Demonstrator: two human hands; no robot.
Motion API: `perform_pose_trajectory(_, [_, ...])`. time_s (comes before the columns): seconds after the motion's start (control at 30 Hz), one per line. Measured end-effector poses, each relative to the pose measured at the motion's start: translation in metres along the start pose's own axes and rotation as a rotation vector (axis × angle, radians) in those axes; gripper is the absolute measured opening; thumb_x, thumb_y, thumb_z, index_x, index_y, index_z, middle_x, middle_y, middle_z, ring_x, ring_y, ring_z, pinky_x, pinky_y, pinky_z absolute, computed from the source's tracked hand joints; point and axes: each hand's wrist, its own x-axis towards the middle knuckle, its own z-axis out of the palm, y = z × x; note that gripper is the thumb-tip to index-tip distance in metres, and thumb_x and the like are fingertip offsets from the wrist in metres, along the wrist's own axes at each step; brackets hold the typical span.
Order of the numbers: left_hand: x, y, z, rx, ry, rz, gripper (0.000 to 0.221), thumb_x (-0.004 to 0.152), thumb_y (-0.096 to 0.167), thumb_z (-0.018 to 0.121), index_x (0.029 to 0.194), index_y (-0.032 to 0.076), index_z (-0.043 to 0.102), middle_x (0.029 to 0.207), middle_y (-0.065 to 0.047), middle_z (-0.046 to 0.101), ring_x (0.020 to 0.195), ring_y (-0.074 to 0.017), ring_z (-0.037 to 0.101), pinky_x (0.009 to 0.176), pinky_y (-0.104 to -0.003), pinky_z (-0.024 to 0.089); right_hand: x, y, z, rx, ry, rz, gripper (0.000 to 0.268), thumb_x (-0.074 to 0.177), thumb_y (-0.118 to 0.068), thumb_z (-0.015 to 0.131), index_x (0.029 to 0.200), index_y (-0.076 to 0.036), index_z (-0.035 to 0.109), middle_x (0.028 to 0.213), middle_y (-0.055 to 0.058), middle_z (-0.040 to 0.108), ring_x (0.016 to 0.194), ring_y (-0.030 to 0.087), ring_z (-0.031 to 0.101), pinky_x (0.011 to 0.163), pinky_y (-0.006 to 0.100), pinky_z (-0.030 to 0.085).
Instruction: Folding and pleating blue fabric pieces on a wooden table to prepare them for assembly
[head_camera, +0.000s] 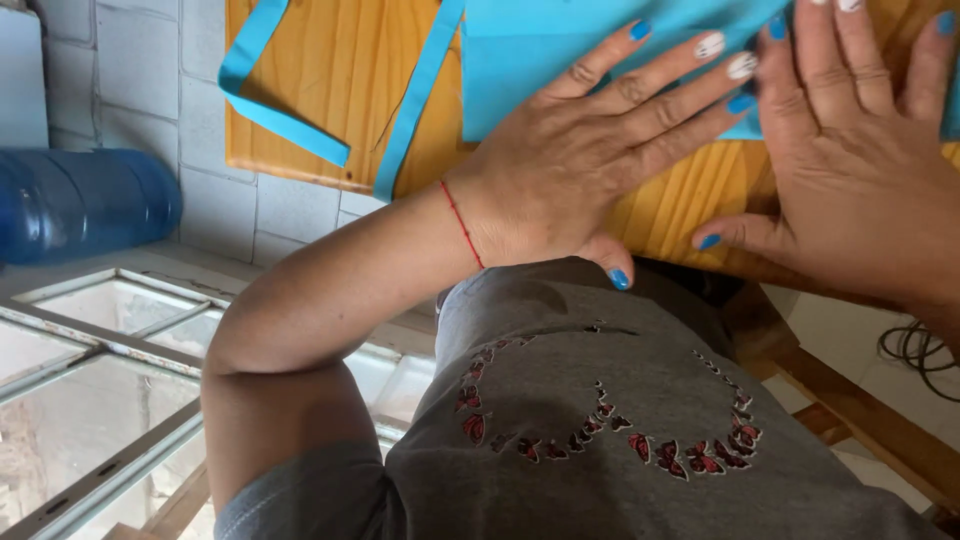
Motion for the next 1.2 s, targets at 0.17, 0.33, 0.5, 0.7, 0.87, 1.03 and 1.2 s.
perform_pose_trajectory(0.17, [-0.012,-0.005,0.011,0.071,0.026,-0.011,0.139,0.075,0.091,0.085,0.170,0.016,0.016,0.172,-0.008,0.004,0.160,-0.0302,0.004,0.130,-0.053,0.006,-0.004,0.003,0.000,-0.100,0.058,-0.054,0.130,0.080,-0.085,0.029,0.163,0.014,0.018,0.171,0.033,0.007,0.159,0.046,0.006,0.116,0.080,0.005])
perform_pose_trajectory(0.33, [-0.037,-0.009,0.017,0.082,0.091,-0.034,0.132,0.077,0.100,0.071,0.170,0.020,0.023,0.172,-0.009,0.006,0.159,-0.0320,0.005,0.131,-0.054,0.011,-0.007,-0.002,-0.001,-0.086,0.097,-0.077,0.128,0.081,-0.081,0.035,0.162,0.017,0.024,0.170,0.037,0.013,0.158,0.051,0.011,0.116,0.082,0.006])
perform_pose_trajectory(0.5, [-0.061,-0.008,0.006,0.062,-0.014,-0.179,0.145,0.067,0.091,0.085,0.170,0.023,0.008,0.173,-0.009,-0.003,0.161,-0.0319,-0.001,0.129,-0.051,0.007,-0.008,-0.003,-0.004,-0.104,0.117,-0.085,0.126,0.081,-0.080,0.037,0.163,0.015,0.027,0.171,0.036,0.018,0.158,0.052,0.016,0.117,0.081,0.009])
perform_pose_trajectory(0.7, [-0.059,-0.002,-0.028,-0.054,0.027,-0.113,0.104,0.091,0.077,0.055,0.165,0.010,0.025,0.171,-0.016,0.013,0.158,-0.0329,0.008,0.126,-0.056,0.014,-0.010,0.002,-0.003,-0.088,0.125,-0.077,0.128,0.079,-0.082,0.038,0.162,0.015,0.028,0.171,0.037,0.021,0.158,0.051,0.016,0.118,0.079,0.005])
perform_pose_trajectory(0.87, [0.007,-0.004,-0.018,0.066,0.114,-0.038,0.108,0.098,0.069,0.079,0.167,0.011,0.022,0.172,-0.008,0.012,0.161,-0.0277,0.012,0.133,-0.050,0.020,-0.011,0.003,-0.001,-0.127,0.181,-0.112,0.126,0.078,-0.078,0.046,0.162,0.014,0.033,0.171,0.035,0.023,0.159,0.048,0.019,0.116,0.082,0.013])
perform_pose_trajectory(1.03, [0.024,-0.009,-0.016,0.233,0.033,0.054,0.143,0.078,0.090,0.089,0.169,0.014,0.011,0.174,-0.007,0.005,0.163,-0.0278,0.011,0.132,-0.047,0.017,-0.015,0.004,-0.005,-0.148,0.152,-0.073,0.129,0.071,-0.081,0.050,0.161,0.009,0.030,0.172,0.031,0.020,0.161,0.044,0.016,0.117,0.078,0.013])
perform_pose_trajectory(1.2, [0.023,-0.013,-0.013,0.211,-0.014,0.074,0.146,0.074,0.098,0.087,0.169,0.020,0.010,0.174,-0.009,0.004,0.161,-0.0315,0.005,0.132,-0.052,0.010,-0.019,0.012,-0.004,-0.203,0.128,-0.077,0.132,0.070,-0.085,0.048,0.161,0.009,0.030,0.172,0.030,0.021,0.162,0.040,0.015,0.117,0.078,0.016])
